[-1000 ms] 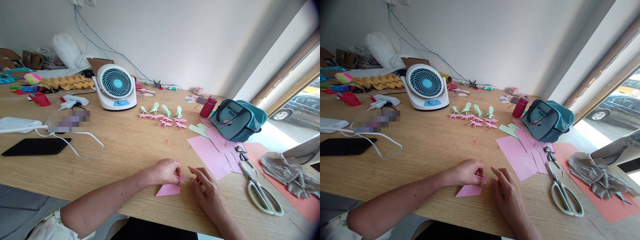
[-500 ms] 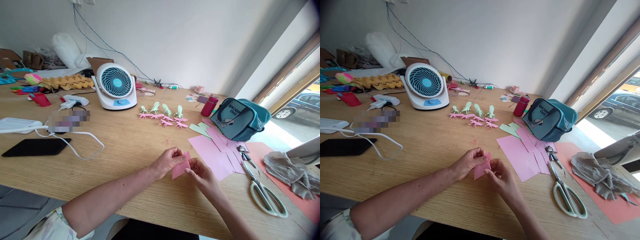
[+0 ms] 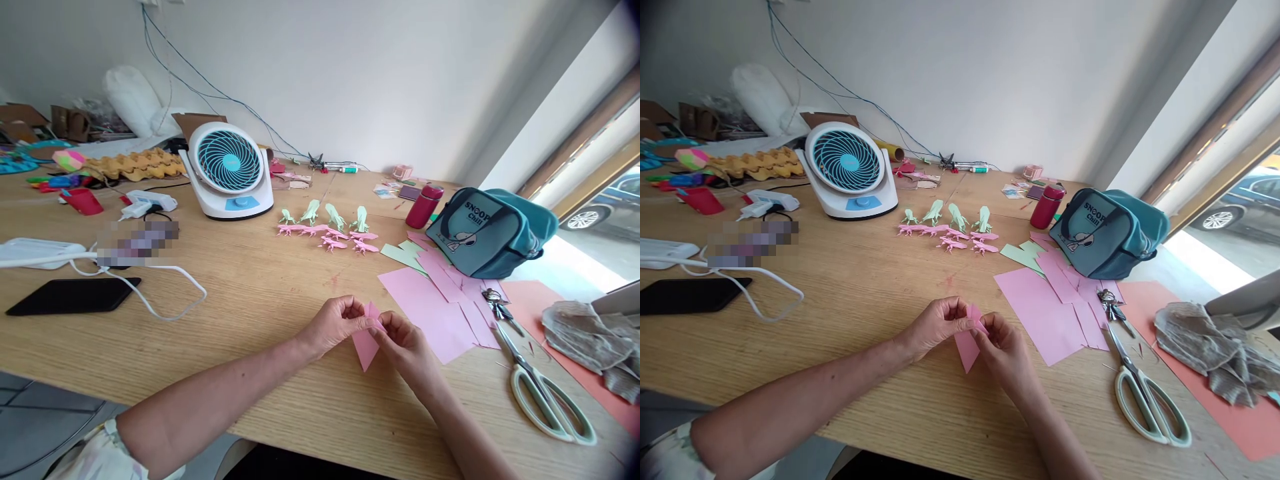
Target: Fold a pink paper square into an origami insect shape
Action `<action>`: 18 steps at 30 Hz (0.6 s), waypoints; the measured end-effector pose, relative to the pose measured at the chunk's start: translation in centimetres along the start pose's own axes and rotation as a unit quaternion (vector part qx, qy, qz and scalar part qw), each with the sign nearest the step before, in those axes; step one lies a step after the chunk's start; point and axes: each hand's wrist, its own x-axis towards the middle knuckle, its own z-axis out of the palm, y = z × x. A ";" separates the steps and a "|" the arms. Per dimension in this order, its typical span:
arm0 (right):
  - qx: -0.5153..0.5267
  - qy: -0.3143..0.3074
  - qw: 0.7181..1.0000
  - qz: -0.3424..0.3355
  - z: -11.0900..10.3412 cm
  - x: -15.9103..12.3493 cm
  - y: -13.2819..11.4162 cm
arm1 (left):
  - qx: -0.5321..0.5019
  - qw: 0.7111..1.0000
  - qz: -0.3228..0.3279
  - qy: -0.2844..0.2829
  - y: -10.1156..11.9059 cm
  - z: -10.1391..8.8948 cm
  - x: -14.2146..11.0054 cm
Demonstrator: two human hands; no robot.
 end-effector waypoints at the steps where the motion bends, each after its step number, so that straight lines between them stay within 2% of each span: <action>1: 0.001 -0.001 1.000 -0.001 0.0 0.0 0.1 | 0.001 1.000 -0.001 0.002 0.0 0.0 0.0; 7: 0.051 -0.018 0.998 0.015 0.2 -0.2 -0.3 | -0.047 0.999 -0.021 0.010 0.3 0.4 -0.5; 12: 0.013 -0.039 0.998 0.040 0.0 -0.3 -0.5 | -0.092 0.996 -0.010 0.003 0.2 0.5 -0.8; 15: 0.005 -0.042 0.999 0.032 -0.2 -0.3 -0.2 | -0.064 0.998 -0.013 0.004 0.0 0.4 -0.7; 18: -0.054 -0.034 0.998 0.007 -0.2 -0.5 0.0 | -0.003 1.000 -0.014 0.003 -0.3 0.0 -0.5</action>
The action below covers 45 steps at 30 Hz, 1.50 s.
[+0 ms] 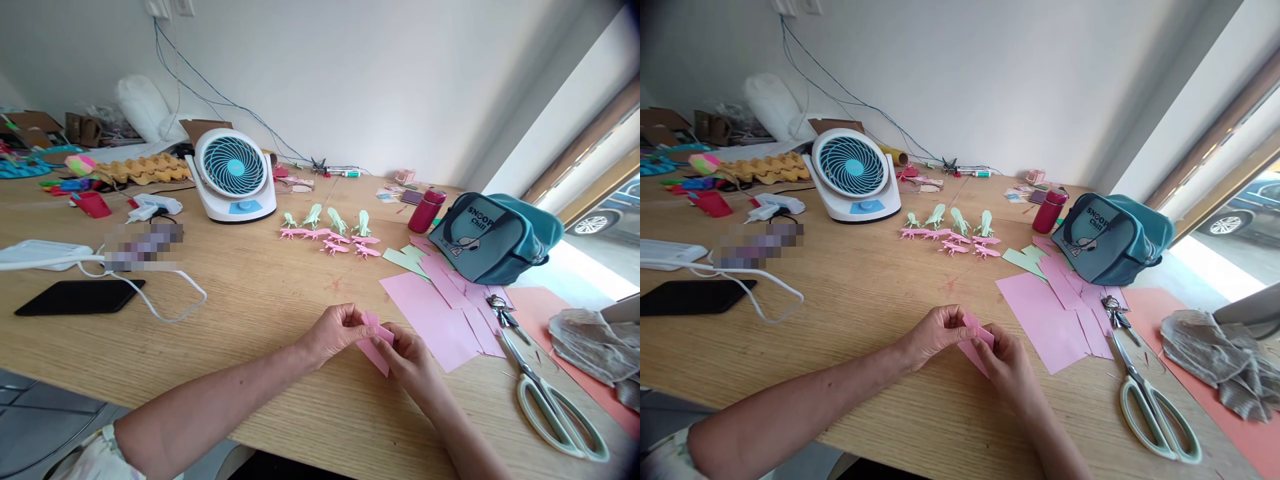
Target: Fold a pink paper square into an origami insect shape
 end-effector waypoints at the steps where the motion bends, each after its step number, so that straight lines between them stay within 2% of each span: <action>1: -0.032 0.007 0.999 -0.008 0.0 -0.1 0.0 | 0.021 1.000 0.000 -0.005 -0.1 -0.2 0.1; 6: -0.147 0.006 0.989 -0.024 -0.2 -0.3 -0.2 | 0.079 0.996 0.002 -0.044 -0.5 -1.1 0.6; 11: -0.122 -0.006 0.992 -0.020 -0.4 0.0 0.1 | 0.029 0.999 -0.012 -0.043 -0.2 -1.3 0.5; 16: -0.140 0.009 0.989 -0.048 -0.4 -0.1 0.5 | 0.061 0.996 -0.014 -0.057 0.1 -1.6 0.5; 22: -0.199 -0.014 0.979 -0.029 -0.4 -0.2 0.6 | 0.145 0.987 0.008 -0.063 0.6 -2.2 0.6; 29: -0.246 -0.075 0.966 0.008 -1.0 -0.4 0.3 | 0.204 0.973 0.006 -0.110 1.4 -2.1 0.1; 34: -0.285 -0.062 0.956 0.001 -1.0 -0.5 0.1 | 0.279 0.958 0.033 -0.062 1.1 -1.7 -0.6; 39: -0.306 -0.050 0.950 -0.042 -0.8 -0.6 0.0 | 0.338 0.941 0.013 0.010 0.5 -1.6 -1.8; 42: -0.291 -0.053 0.952 -0.081 -0.7 -0.8 0.3 | 0.344 0.939 0.012 0.024 0.3 -1.6 -2.3; 45: -0.244 -0.052 0.965 -0.080 -0.7 -0.9 0.6 | 0.330 0.943 0.030 0.025 0.3 -1.5 -2.5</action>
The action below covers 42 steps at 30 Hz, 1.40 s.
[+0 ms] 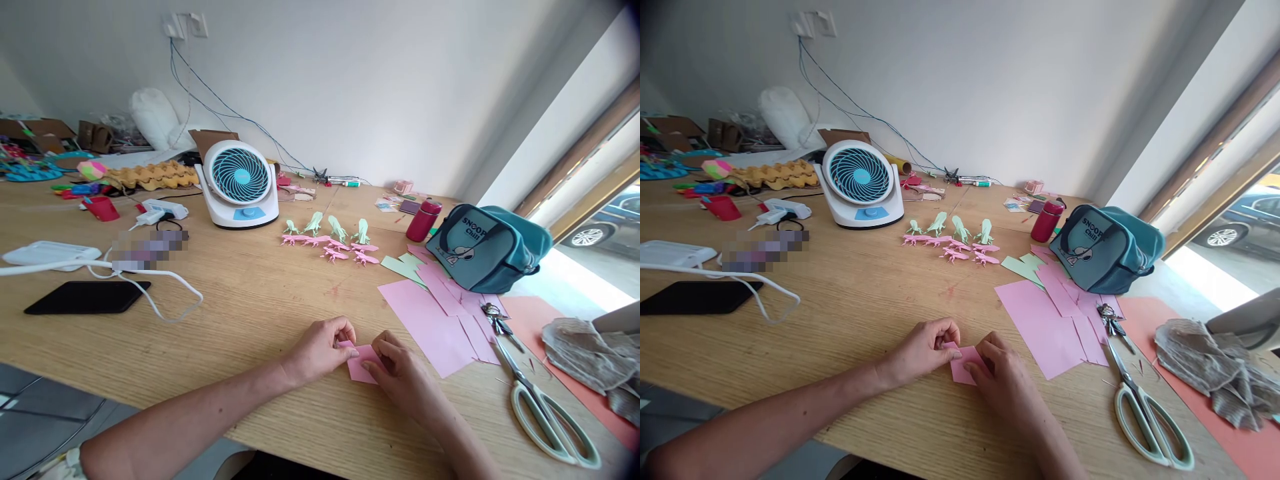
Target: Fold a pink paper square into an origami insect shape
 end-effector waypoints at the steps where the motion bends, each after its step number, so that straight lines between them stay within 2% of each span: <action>1: 0.021 -0.004 1.000 0.009 0.0 0.0 0.1 | -0.005 1.000 0.007 0.003 0.1 0.0 0.0; 4: 0.101 -0.026 0.994 0.036 0.1 -0.1 0.3 | -0.003 1.000 0.024 0.014 0.4 0.1 -0.2; 7: 0.149 -0.009 0.988 0.044 0.3 -0.2 0.4 | 0.028 0.999 0.020 0.026 0.7 0.1 -0.5; 11: 0.095 0.010 0.995 0.037 0.6 -0.3 0.2 | 0.063 0.998 0.015 0.028 0.7 0.2 -0.7; 24: -0.060 0.010 0.998 -0.023 0.9 -0.5 -0.7 | 0.199 0.978 0.069 0.013 0.0 0.5 -0.3; 33: -0.060 -0.005 0.998 -0.027 0.3 -0.4 -0.4 | 0.201 0.977 0.064 -0.007 0.2 0.4 -0.1; 36: -0.073 0.009 0.997 -0.035 0.4 -0.5 -0.6 | 0.210 0.976 0.064 -0.012 0.5 0.3 -0.2; 42: -0.052 0.014 0.997 -0.051 0.9 -0.5 -0.7 | 0.223 0.970 0.094 -0.023 0.3 0.4 -0.3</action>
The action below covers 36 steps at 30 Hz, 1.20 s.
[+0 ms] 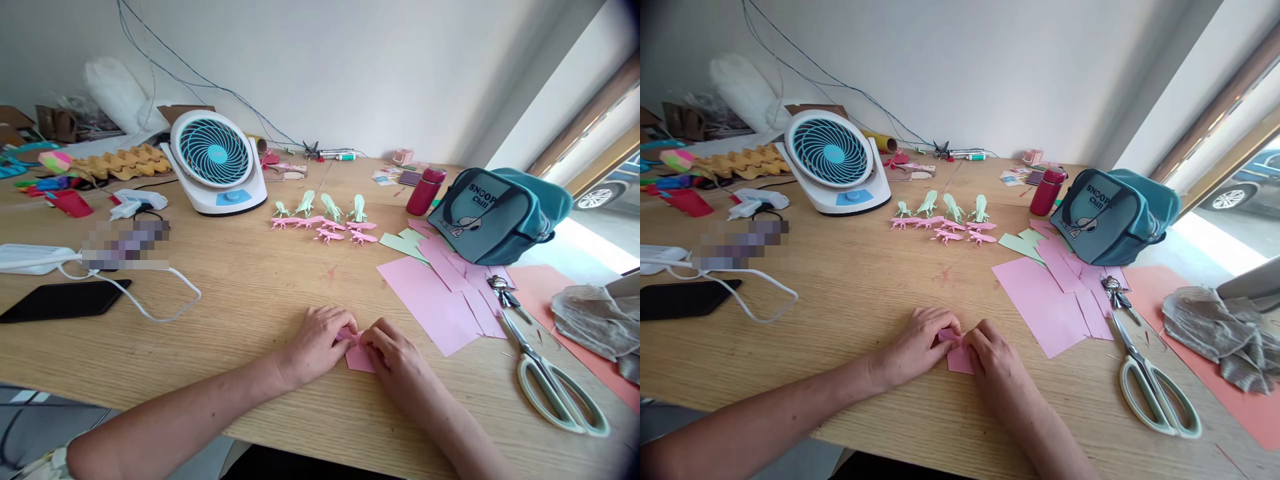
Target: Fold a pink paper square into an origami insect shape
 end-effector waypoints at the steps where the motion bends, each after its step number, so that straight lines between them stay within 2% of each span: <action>1: 0.004 0.000 1.000 -0.002 0.1 0.0 0.0 | 0.007 1.000 0.002 0.000 -0.1 0.0 0.0; 13: -0.041 0.016 0.998 0.034 0.0 -0.1 -0.1 | 0.038 0.997 0.049 -0.034 -0.9 -1.1 0.4; 17: -0.067 0.029 0.996 0.043 0.2 -0.2 -0.4 | 0.045 0.996 0.065 -0.030 -0.9 -1.4 0.5; 26: -0.051 0.028 0.998 0.018 0.8 -0.1 -0.9 | 0.088 0.985 0.127 -0.074 -1.0 -1.7 0.9; 30: -0.059 0.043 0.997 0.011 1.1 -0.1 -0.9 | 0.142 0.969 0.191 -0.060 -1.2 -1.8 0.7; 36: -0.039 0.040 0.998 0.007 1.3 -0.2 -1.2 | 0.250 0.914 0.319 0.020 -1.6 -1.7 0.0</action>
